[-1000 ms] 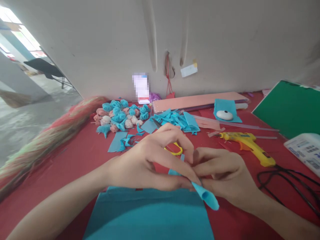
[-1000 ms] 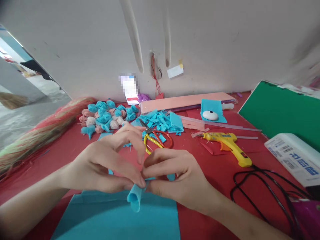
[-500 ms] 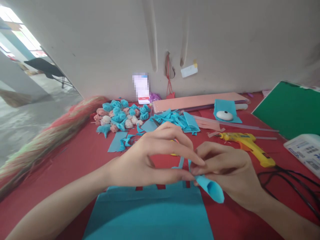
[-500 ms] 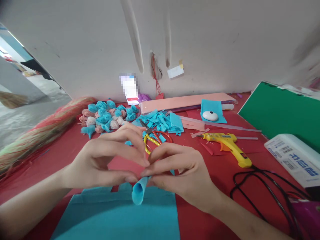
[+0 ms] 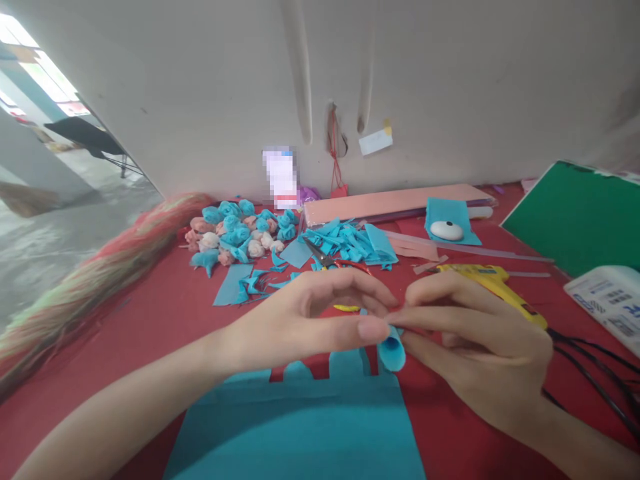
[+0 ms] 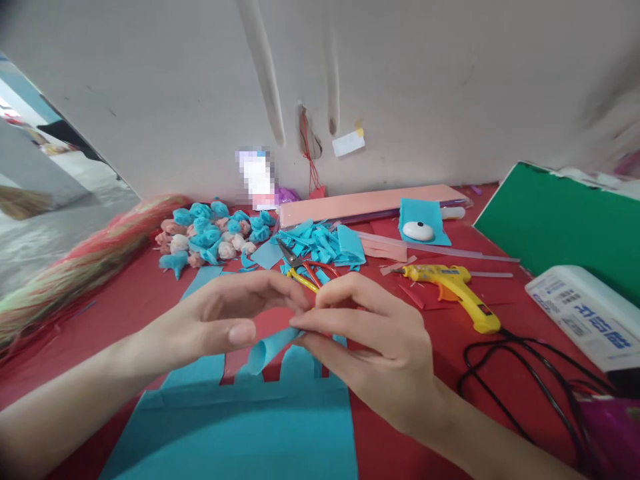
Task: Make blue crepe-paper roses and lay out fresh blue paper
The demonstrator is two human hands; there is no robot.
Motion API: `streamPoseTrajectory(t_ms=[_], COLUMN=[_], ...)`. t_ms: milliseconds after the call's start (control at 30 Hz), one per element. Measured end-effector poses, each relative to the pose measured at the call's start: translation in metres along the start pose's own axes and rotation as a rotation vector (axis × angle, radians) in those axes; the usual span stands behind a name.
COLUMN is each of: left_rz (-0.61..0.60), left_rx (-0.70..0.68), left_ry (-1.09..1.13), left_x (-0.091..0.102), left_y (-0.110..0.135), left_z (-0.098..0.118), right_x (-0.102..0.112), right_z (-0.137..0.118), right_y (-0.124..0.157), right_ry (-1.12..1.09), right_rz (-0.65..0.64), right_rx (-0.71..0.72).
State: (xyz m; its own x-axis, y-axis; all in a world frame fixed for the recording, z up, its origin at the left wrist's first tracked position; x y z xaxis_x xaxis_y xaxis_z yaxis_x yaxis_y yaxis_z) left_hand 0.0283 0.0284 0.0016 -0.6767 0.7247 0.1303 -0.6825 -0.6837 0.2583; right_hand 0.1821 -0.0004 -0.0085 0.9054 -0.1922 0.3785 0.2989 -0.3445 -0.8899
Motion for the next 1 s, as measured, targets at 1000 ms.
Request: streamPoseTrajectory(t_ms=[1000], left_rz=[0.029], left_rx=[-0.09], left_ry=[-0.198], left_x=[0.0076], left_y=[0.0027], left_z=[-0.0011], right_x=[0.0006], right_z=[-0.0008], right_y=[-0.0002], right_ry=[0.037], right_rz=[-0.068], right_rx=[0.122])
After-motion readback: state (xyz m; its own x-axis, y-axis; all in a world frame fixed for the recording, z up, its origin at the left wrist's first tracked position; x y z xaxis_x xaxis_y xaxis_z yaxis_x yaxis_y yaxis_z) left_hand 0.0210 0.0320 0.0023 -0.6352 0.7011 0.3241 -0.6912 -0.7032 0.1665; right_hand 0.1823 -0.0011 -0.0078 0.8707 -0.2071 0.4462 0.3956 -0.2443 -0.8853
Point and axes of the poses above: each hand's wrist, its own y-axis away from the middle knuckle, its own x-axis out of the back of the hand, z = x × y, the point moved 3 cm from there along -y, towards the middle knuckle, and after that the axes turned 15 degrees about x, right-handed, at the moved point
